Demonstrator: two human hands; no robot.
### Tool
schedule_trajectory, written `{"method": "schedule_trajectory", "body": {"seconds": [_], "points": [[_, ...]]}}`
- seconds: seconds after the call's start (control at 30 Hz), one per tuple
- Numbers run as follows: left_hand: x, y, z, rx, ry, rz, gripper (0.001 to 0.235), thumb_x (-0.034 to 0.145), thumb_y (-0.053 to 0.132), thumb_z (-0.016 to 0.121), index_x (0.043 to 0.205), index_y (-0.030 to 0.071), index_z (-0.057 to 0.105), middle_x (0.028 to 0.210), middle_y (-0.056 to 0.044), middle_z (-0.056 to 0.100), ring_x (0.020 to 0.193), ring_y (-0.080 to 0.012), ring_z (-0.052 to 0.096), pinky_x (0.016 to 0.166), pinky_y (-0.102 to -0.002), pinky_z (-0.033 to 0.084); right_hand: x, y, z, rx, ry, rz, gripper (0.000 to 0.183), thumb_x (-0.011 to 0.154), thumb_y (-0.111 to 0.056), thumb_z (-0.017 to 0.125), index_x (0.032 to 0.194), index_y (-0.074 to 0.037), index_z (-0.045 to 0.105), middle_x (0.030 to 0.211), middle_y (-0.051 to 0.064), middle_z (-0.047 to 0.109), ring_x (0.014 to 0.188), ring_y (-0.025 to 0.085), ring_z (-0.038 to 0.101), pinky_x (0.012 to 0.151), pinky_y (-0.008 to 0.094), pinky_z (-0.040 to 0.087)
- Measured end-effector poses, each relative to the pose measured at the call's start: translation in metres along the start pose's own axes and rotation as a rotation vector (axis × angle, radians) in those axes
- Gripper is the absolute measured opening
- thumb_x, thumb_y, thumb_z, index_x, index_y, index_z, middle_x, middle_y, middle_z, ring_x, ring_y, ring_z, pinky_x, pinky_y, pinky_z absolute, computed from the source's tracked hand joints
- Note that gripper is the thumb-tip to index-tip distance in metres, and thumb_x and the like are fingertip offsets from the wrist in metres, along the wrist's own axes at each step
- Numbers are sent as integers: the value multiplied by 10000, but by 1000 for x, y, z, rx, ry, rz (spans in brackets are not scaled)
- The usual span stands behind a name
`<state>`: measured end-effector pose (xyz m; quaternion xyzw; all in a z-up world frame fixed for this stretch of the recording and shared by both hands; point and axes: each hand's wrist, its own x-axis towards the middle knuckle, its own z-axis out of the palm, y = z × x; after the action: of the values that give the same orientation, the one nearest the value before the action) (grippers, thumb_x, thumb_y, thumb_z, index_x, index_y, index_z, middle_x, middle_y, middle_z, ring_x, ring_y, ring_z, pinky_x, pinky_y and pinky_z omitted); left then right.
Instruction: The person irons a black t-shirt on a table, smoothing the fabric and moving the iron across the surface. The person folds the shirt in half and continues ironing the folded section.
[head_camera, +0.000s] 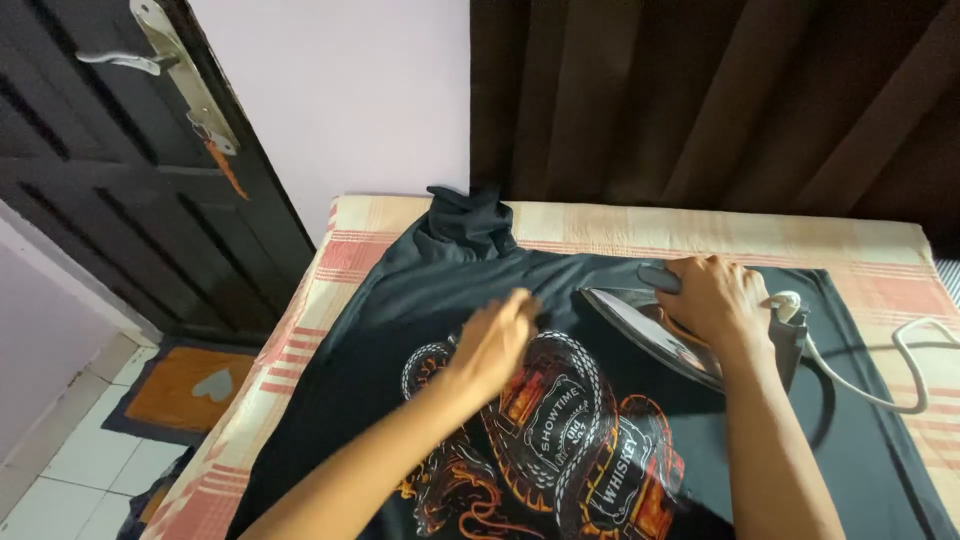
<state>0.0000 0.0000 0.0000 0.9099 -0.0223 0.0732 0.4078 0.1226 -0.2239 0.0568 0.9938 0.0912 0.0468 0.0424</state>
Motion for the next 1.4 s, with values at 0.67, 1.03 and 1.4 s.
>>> {"method": "schedule_trajectory", "body": {"seconds": [0.67,1.03,1.4], "points": [[180,-84,34,801,337,96,66,794,24,527,818,75,561,920,-65,565,644,-288,656,561,-400,498,2,1,-1,-6,17,-20,344,710,-434,583,1027,-327,665,845,74,710,883,317,682,759,408,510],[130,-76,3,581,159,289,162,739,-97,548,823,40,568,920,-90,447,798,-370,578,621,-451,532,-9,-23,-15,-15,-21,-169,314,726,-471,549,949,-285,668,843,102,698,913,334,664,808,426,507],[162,-101,28,813,159,182,305,819,58,435,1064,184,566,1032,-3,561,968,-247,499,690,-438,486,25,-39,10,-17,50,-69,309,749,-352,573,1035,-283,668,837,79,692,875,331,668,775,421,475]]}}
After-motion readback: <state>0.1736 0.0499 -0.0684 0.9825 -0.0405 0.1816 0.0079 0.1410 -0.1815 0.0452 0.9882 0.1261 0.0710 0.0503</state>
